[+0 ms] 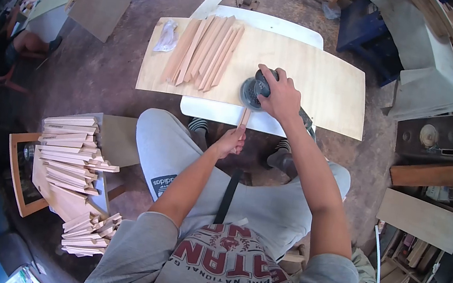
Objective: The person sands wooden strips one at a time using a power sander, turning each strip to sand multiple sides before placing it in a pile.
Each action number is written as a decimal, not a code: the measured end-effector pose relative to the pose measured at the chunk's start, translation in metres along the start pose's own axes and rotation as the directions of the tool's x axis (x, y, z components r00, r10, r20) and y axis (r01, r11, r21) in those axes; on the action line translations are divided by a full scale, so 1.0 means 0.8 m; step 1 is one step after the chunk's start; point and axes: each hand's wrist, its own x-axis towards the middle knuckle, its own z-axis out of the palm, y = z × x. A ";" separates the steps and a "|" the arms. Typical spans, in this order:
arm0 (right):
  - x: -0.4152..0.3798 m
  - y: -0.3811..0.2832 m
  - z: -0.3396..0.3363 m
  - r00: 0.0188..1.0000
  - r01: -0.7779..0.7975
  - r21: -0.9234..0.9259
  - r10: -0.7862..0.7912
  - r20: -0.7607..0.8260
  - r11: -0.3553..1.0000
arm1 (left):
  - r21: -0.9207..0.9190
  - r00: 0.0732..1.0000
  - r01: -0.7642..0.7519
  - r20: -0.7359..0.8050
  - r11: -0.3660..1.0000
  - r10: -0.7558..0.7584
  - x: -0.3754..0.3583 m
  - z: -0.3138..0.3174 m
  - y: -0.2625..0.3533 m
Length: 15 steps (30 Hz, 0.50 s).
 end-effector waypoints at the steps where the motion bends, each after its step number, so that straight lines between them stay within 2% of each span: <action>1: 0.008 0.004 0.000 1.000 -0.012 -0.003 0.012 -0.010 1.000 | 0.005 1.000 0.010 0.001 1.000 -0.010 0.000 0.002 0.002; 7: 0.030 0.019 0.004 0.997 -0.076 -0.022 0.075 -0.024 0.997 | -0.026 0.999 0.031 0.036 0.999 -0.030 -0.002 0.006 0.001; 10: 0.000 0.020 0.002 1.000 -0.021 0.016 0.021 -0.021 1.000 | -0.032 0.999 0.011 0.046 0.999 -0.010 0.002 0.003 0.002; 12: -0.023 0.004 -0.005 0.999 0.010 -0.007 -0.009 0.035 1.000 | -0.021 0.998 -0.007 0.060 1.000 0.008 0.002 0.002 0.001; 15: -0.031 -0.009 -0.008 0.998 0.005 -0.021 -0.004 0.069 1.000 | -0.039 0.999 -0.014 0.042 0.999 0.015 0.002 0.000 -0.001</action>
